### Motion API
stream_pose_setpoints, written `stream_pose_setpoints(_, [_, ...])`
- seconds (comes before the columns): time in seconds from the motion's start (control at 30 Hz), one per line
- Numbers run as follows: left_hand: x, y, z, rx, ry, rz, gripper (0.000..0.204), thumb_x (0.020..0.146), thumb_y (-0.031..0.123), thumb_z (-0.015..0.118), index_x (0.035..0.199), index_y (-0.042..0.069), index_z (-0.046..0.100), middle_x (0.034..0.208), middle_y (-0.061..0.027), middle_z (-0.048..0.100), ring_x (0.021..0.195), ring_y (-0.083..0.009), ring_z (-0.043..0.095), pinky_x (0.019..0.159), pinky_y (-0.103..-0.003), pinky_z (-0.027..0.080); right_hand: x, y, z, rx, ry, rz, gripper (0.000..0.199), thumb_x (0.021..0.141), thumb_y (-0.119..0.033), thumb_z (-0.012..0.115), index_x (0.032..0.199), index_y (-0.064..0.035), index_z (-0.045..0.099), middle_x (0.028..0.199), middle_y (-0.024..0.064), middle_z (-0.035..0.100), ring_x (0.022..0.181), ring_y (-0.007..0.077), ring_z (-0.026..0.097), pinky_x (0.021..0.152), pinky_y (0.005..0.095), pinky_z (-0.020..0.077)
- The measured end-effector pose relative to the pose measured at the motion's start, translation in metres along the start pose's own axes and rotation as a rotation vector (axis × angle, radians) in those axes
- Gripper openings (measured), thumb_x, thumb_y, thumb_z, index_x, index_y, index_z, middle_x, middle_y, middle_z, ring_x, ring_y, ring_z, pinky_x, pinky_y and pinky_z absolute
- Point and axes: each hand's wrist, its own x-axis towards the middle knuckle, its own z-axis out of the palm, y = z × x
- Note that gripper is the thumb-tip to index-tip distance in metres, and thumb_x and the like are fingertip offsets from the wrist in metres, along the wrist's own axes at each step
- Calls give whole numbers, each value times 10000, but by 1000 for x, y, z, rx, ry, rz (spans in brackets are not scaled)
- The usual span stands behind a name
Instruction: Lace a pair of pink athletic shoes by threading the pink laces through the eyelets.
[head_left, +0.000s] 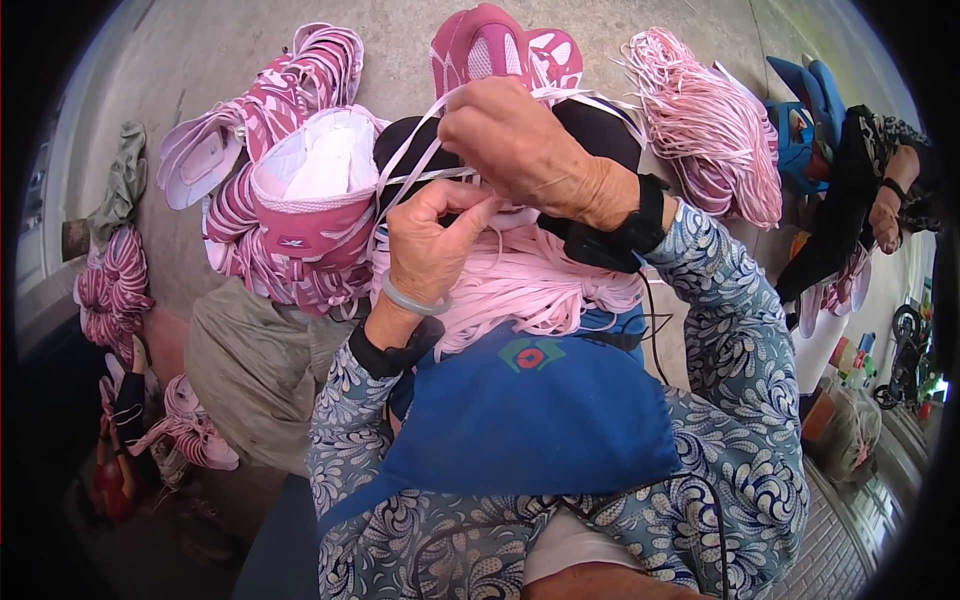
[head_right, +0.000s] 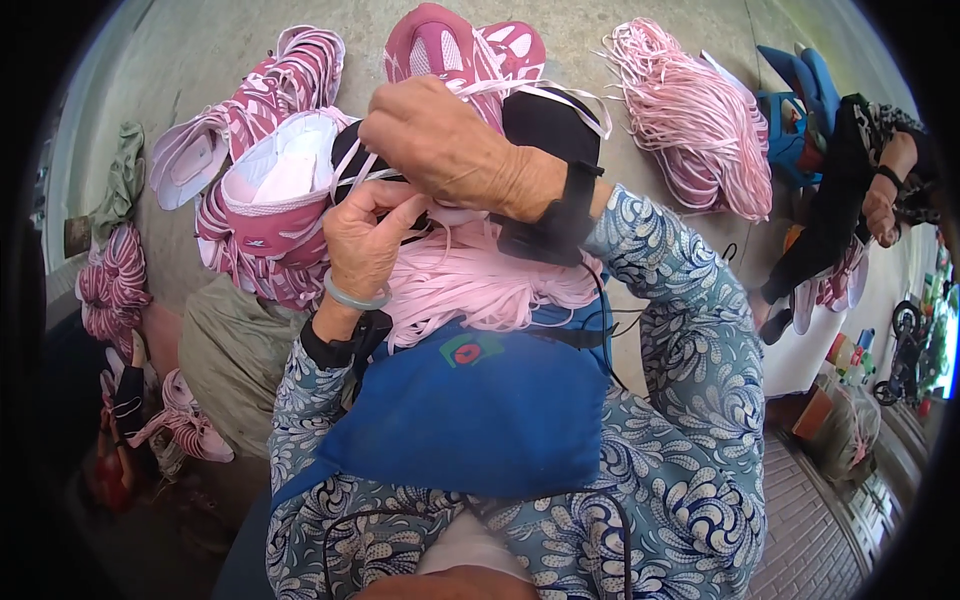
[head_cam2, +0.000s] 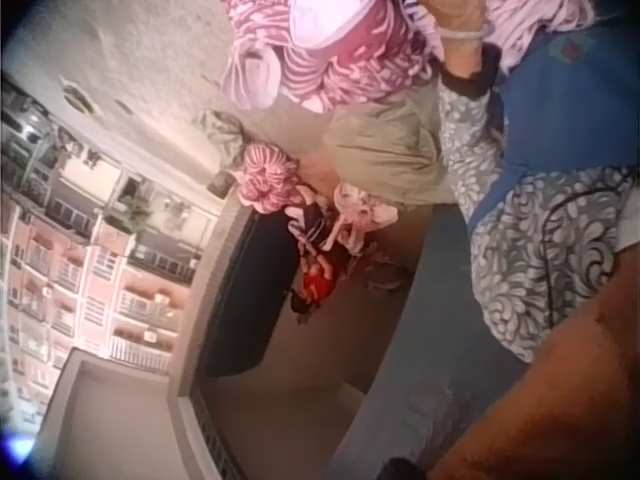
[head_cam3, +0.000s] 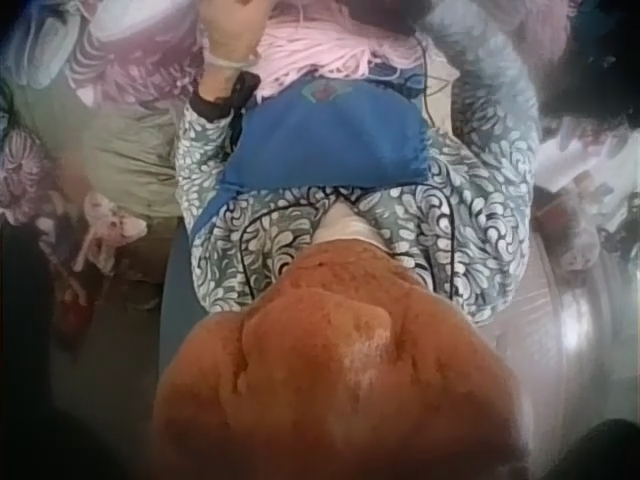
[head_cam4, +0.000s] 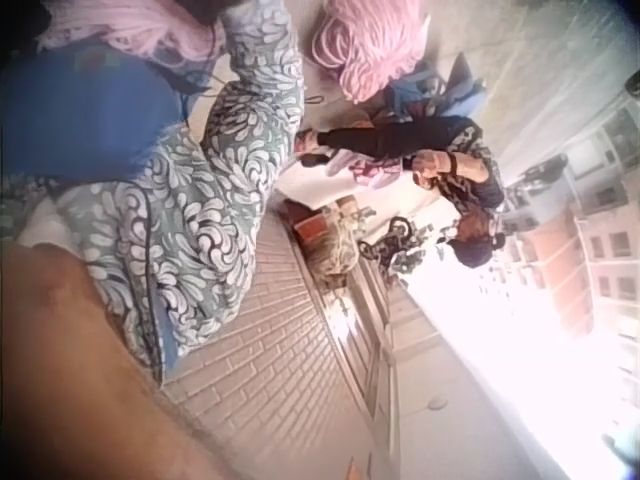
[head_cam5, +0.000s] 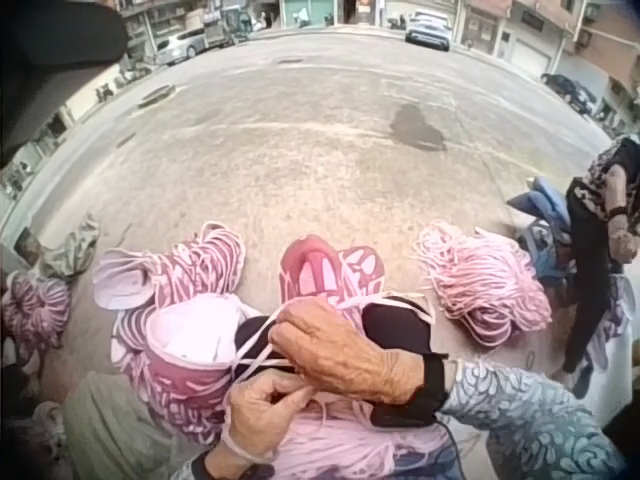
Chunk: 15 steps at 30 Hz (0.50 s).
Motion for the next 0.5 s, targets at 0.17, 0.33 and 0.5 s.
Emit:
stream_pose_setpoints(0.17, [-11,21,0,-76,-44,232,86,760,-14,695,762,-16,609,782,-84,659,683,-125,619,627,-235,493,-26,-31,-19,1046,-7,948,196,953,-176,463,865,-3,492,753,35,528,720,96,539,646,253,455])
stream_pose_setpoints(0.33, [-19,47,17,-281,-391,246,124,762,27,721,761,-4,601,770,-94,644,712,-118,615,643,-243,492,-44,-47,-63,1123,-64,740,163,949,-166,461,896,-21,514,666,0,435,553,60,389,491,186,319])
stream_pose_setpoints(0.5, [24,14,21,-685,-490,-400,432,950,394,443,987,-23,549,945,-159,632,858,-203,625,797,-323,505,-39,-47,-194,1896,9,242,214,864,-76,534,655,-47,504,485,-19,413,343,93,370,337,223,289])
